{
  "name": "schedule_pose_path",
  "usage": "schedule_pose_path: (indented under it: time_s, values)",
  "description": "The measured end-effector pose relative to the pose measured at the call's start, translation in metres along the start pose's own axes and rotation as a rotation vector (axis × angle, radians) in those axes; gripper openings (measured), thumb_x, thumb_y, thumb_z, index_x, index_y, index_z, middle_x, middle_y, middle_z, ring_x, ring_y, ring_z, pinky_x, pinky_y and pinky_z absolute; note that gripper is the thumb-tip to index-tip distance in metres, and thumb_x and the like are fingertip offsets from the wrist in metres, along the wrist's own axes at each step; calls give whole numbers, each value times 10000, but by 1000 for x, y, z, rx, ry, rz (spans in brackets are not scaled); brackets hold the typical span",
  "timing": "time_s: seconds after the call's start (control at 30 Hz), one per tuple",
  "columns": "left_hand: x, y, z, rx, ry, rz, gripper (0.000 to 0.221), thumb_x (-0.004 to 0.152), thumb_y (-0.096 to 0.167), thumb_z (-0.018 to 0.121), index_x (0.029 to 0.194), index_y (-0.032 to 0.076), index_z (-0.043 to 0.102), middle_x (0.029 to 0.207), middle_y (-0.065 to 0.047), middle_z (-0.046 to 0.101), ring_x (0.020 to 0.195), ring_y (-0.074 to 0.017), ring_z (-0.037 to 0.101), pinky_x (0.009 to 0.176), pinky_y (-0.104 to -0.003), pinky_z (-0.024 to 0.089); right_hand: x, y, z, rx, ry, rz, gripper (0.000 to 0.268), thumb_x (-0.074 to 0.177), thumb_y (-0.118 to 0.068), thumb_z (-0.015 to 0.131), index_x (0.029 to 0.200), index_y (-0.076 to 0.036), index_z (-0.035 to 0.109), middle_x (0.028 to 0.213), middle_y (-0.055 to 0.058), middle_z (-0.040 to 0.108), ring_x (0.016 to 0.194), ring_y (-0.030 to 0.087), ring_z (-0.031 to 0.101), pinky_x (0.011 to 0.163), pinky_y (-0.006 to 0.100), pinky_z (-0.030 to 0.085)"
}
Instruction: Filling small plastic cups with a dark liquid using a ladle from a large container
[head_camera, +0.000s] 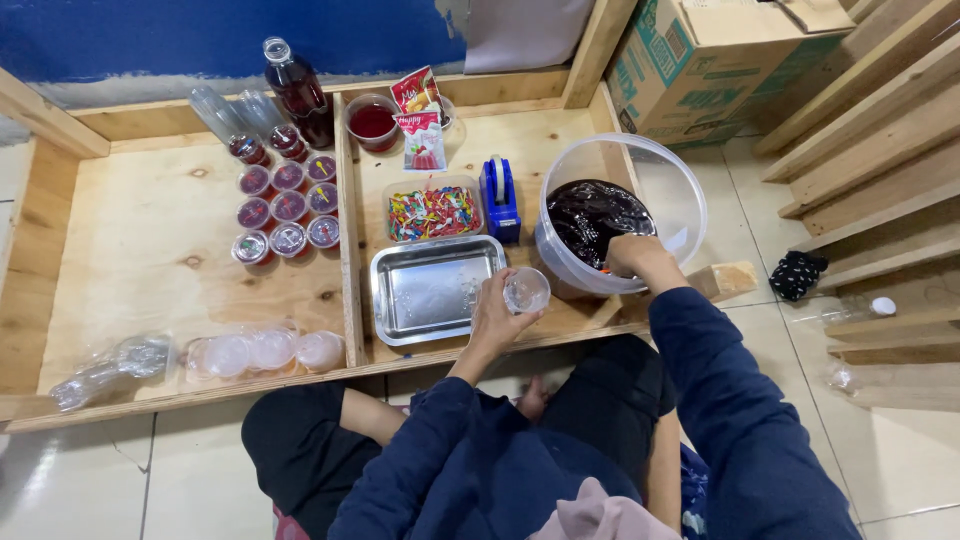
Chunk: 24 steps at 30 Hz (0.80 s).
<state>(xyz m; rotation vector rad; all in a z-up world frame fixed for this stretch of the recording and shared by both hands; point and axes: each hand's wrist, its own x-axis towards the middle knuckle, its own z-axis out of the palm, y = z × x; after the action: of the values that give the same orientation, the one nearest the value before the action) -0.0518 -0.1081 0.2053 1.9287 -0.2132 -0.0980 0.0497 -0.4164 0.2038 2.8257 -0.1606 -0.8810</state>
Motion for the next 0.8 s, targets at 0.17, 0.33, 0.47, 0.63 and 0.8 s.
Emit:
schedule_pose_path:
  time_s: [0.17,0.33,0.47,0.63,0.8]
  values:
    - [-2,-5,4,28,-19,-10,924,605,455,941,1377,225,489,1227,-182,567,1202,-433,587,1035,-478,452,13,14,-8,13,202,-25,224,834,-227,710,1011,-207,848,976,150,805,1000,369,762,884,527,580]
    - [-3,-8,6,27,-22,-6,933,604,444,944,1385,212,489,1230,-194,567,1205,-433,588,1036,-483,457,41,20,-16,56,320,-61,229,928,-222,628,997,-232,847,1005,138,804,1055,366,745,928,499,585]
    - [-2,-14,7,23,-26,-32,940,602,429,950,1393,219,485,1248,-187,560,1238,-421,576,1060,-478,445,82,25,1,61,442,-4,322,967,-130,513,1050,-192,818,929,155,785,947,385,765,794,535,616]
    - [1,-10,-1,61,-27,-78,925,608,408,942,1394,250,482,1262,-173,560,1238,-413,584,1050,-486,459,137,47,40,-42,492,89,299,945,-95,525,888,-162,811,789,101,770,801,348,773,623,529,600]
    - [-1,-9,4,38,-46,-57,923,610,381,950,1389,243,477,1227,-191,570,1229,-435,584,1042,-492,456,109,47,41,-26,310,121,310,950,-73,500,992,-65,807,888,159,783,858,373,765,583,588,567]
